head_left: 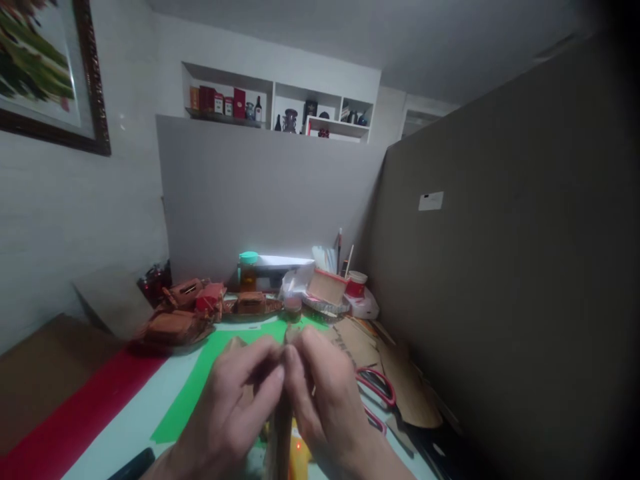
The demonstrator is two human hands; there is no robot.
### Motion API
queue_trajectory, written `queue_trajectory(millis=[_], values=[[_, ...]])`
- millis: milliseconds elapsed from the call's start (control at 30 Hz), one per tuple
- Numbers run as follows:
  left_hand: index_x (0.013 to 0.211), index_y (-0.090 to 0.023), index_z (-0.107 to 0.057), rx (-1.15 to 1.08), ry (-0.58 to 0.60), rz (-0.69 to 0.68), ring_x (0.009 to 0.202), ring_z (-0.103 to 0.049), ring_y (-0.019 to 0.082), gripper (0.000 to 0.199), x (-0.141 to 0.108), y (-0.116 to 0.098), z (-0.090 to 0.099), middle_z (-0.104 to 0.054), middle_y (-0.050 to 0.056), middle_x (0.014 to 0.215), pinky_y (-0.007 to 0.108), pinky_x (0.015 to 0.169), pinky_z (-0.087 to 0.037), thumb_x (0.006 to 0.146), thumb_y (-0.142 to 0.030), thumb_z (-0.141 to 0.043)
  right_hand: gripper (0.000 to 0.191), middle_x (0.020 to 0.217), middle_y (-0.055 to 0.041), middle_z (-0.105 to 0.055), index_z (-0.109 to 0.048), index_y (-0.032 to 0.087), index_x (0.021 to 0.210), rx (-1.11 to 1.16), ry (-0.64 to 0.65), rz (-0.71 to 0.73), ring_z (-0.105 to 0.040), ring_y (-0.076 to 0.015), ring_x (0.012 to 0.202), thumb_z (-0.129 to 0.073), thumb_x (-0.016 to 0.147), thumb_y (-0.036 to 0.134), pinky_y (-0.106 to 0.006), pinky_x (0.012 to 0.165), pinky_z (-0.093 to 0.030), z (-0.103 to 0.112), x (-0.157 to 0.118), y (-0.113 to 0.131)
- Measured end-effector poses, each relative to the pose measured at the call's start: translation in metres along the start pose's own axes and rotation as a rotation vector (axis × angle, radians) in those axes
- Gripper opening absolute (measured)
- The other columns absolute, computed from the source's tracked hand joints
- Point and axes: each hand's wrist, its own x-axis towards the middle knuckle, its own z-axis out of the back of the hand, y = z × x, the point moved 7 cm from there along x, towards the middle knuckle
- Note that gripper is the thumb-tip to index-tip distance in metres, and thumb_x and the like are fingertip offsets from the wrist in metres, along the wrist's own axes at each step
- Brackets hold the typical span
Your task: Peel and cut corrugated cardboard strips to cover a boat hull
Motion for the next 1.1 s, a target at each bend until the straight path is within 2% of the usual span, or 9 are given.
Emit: queue_trajectory(millis=[67,233,333,433,633,800,900,967,1100], values=[[0.068,-0.024,-0.053,-0.034,0.001,0.009,0.068,-0.043,0.02,0.031,0.002,0.003,-0.004,-0.046,-0.001,0.064,0.03,0.057,-0.03,0.09,-0.046,-0.051,0.023,0.067,0.0043,-0.041,-0.034,0.023,0.075,0.022,-0.02,-0.022,-0.04,-0.0117,0.056,-0.04,0.095,0.012,-0.024,0.054,-0.031,0.001,-0.002,-0.006],[0.065,-0.023,-0.054,-0.111,-0.08,0.005,0.066,-0.043,0.02,0.032,0.004,0.018,-0.006,-0.045,0.0,0.065,0.03,0.058,-0.031,0.089,-0.046,-0.054,0.024,0.063,0.0051,-0.041,-0.036,0.022,0.071,0.076,-0.07,-0.066,-0.04,-0.0102,0.053,-0.043,0.093,0.015,-0.023,0.051,-0.031,-0.002,-0.004,-0.018],[0.069,-0.023,-0.051,-0.16,-0.044,0.051,0.067,-0.044,0.019,0.034,0.005,0.025,-0.01,-0.043,-0.001,0.069,0.03,0.059,-0.032,0.091,-0.049,-0.051,0.025,0.06,0.006,-0.039,-0.037,0.022,0.069,0.115,-0.113,-0.112,-0.039,-0.0096,0.05,-0.043,0.093,0.018,-0.022,0.049,-0.031,-0.004,-0.004,-0.023],[0.072,-0.023,-0.05,-0.322,0.013,0.113,0.07,-0.046,0.018,0.033,0.006,0.026,-0.016,-0.044,-0.001,0.072,0.028,0.059,-0.033,0.09,-0.051,-0.051,0.025,0.058,0.0067,-0.039,-0.037,0.023,0.069,0.163,-0.119,-0.169,-0.038,-0.0093,0.049,-0.043,0.093,0.019,-0.021,0.048,-0.031,-0.007,-0.005,-0.026],[0.078,-0.022,-0.056,-0.558,0.116,0.178,0.07,-0.046,0.016,0.028,0.007,0.025,-0.021,-0.048,-0.001,0.075,0.025,0.061,-0.039,0.088,-0.047,-0.058,0.026,0.059,0.0065,-0.038,-0.038,0.022,0.068,0.238,-0.113,-0.234,-0.037,-0.0094,0.05,-0.043,0.094,0.022,-0.022,0.049,-0.031,-0.011,-0.009,-0.031],[0.08,-0.022,-0.061,-0.756,0.141,0.296,0.075,-0.047,0.017,0.016,0.004,0.033,-0.025,-0.048,0.0,0.077,0.025,0.068,-0.045,0.089,-0.035,-0.057,0.028,0.063,0.005,-0.039,-0.039,0.023,0.072,0.39,-0.114,-0.383,-0.036,-0.0106,0.052,-0.039,0.098,0.031,-0.024,0.049,-0.03,-0.015,-0.018,-0.041],[0.081,-0.022,-0.065,-0.797,0.098,0.371,0.074,-0.047,0.016,0.014,0.004,0.036,-0.025,-0.047,-0.001,0.079,0.024,0.066,-0.045,0.088,-0.031,-0.057,0.03,0.065,0.0037,-0.041,-0.04,0.022,0.071,0.408,-0.101,-0.421,-0.039,-0.0116,0.056,-0.038,0.099,0.033,-0.024,0.051,-0.031,-0.014,-0.017,-0.04],[0.079,-0.022,-0.066,-0.758,0.063,0.348,0.075,-0.046,0.016,0.014,0.006,0.033,-0.022,-0.046,-0.001,0.078,0.023,0.066,-0.044,0.087,-0.031,-0.058,0.03,0.065,0.0036,-0.042,-0.041,0.022,0.071,0.386,-0.089,-0.426,-0.042,-0.0121,0.058,-0.039,0.098,0.033,-0.025,0.053,-0.031,-0.012,-0.014,-0.037],[0.081,-0.022,-0.065,-0.571,0.055,0.182,0.078,-0.046,0.017,0.016,0.01,0.02,-0.014,-0.051,0.0,0.077,0.024,0.071,-0.042,0.089,-0.034,-0.06,0.025,0.064,0.0046,-0.042,-0.04,0.022,0.07,0.27,-0.04,-0.416,-0.043,-0.0124,0.059,-0.048,0.093,0.031,-0.026,0.056,-0.032,-0.011,-0.009,-0.032]])
